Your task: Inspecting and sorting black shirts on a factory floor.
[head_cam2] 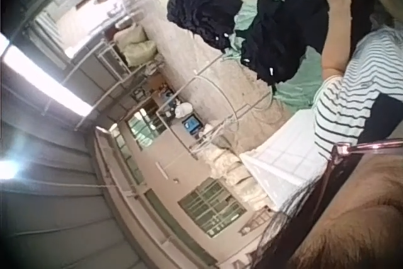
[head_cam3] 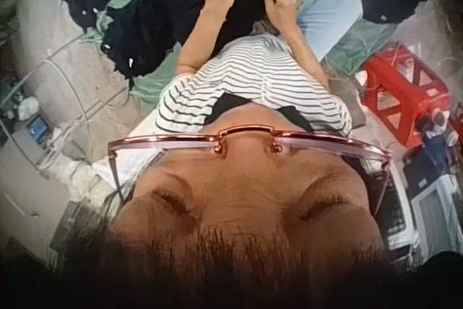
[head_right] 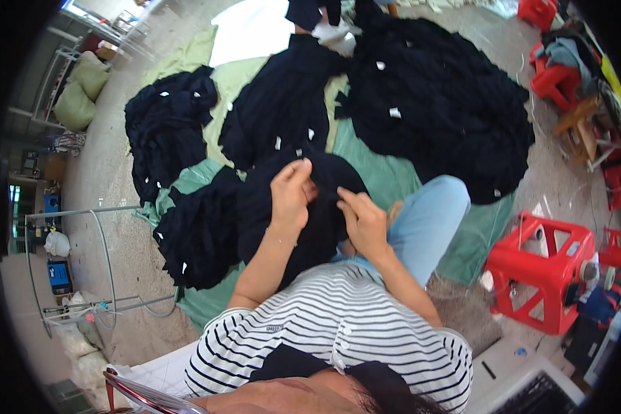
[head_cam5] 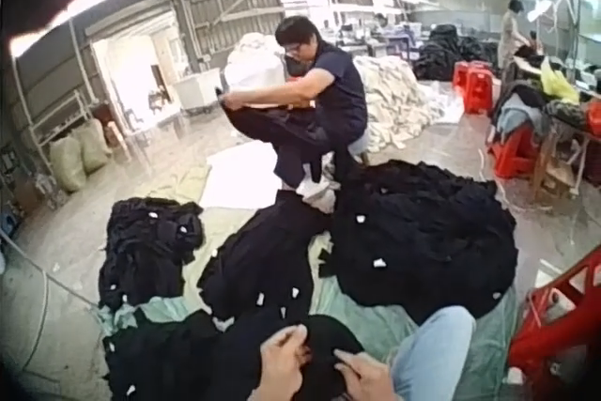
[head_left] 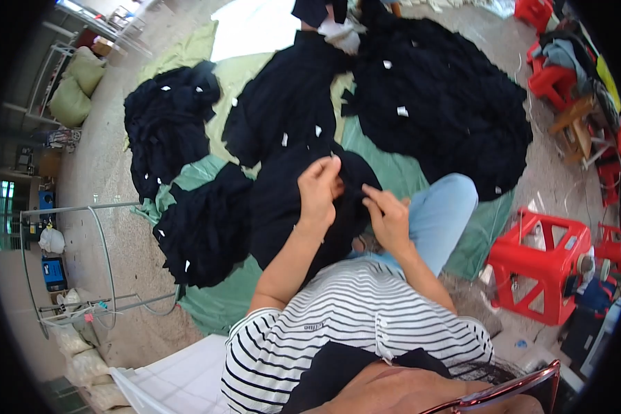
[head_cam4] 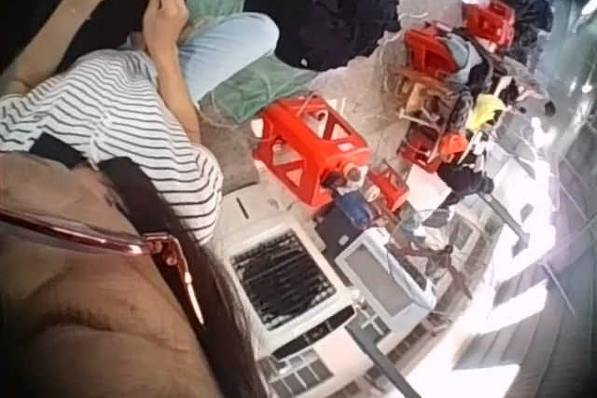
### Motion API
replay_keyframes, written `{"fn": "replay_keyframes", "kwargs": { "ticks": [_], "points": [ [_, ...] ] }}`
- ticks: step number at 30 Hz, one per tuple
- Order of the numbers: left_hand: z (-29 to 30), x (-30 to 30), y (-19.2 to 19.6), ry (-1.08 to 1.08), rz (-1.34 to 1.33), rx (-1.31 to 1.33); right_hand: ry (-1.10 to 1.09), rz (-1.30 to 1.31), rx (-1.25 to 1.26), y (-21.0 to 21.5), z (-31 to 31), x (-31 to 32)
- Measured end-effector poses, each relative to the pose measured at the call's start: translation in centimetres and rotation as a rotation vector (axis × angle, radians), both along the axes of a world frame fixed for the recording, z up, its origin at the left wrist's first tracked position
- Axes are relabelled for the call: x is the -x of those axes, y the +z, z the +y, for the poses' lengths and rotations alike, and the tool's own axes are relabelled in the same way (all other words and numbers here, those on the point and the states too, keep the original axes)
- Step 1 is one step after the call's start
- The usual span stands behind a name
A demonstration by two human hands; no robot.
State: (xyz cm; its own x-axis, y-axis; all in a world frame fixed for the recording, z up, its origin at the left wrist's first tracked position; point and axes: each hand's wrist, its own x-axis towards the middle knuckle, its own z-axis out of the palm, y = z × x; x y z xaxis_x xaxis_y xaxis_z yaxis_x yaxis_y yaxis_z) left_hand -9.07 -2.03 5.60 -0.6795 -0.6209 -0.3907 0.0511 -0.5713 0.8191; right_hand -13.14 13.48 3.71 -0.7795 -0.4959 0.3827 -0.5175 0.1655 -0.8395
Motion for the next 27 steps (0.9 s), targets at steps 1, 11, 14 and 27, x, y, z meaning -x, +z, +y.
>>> {"fn": "replay_keyframes", "kwargs": {
  "ticks": [1, 11, 14, 27],
  "points": [
    [0.1, 0.4, 0.6, 0.009, 0.009, -0.016, -0.033, -0.005, 0.010, 0.0, -0.3, 0.4],
    [1.7, 1.7, -2.2, 0.141, 0.135, 0.222, 0.134, 0.194, 0.001, 0.4, 0.5, -1.2],
    [2.1, 1.5, -1.3, 0.019, 0.001, 0.889, 0.205, -0.065, -0.040, 0.0, 1.1, -1.6],
    [-0.3, 1.8, -1.2, 0.111, 0.096, 0.057, 0.111, -0.297, -0.043, 0.6, 2.9, 0.8]
  ]
}}
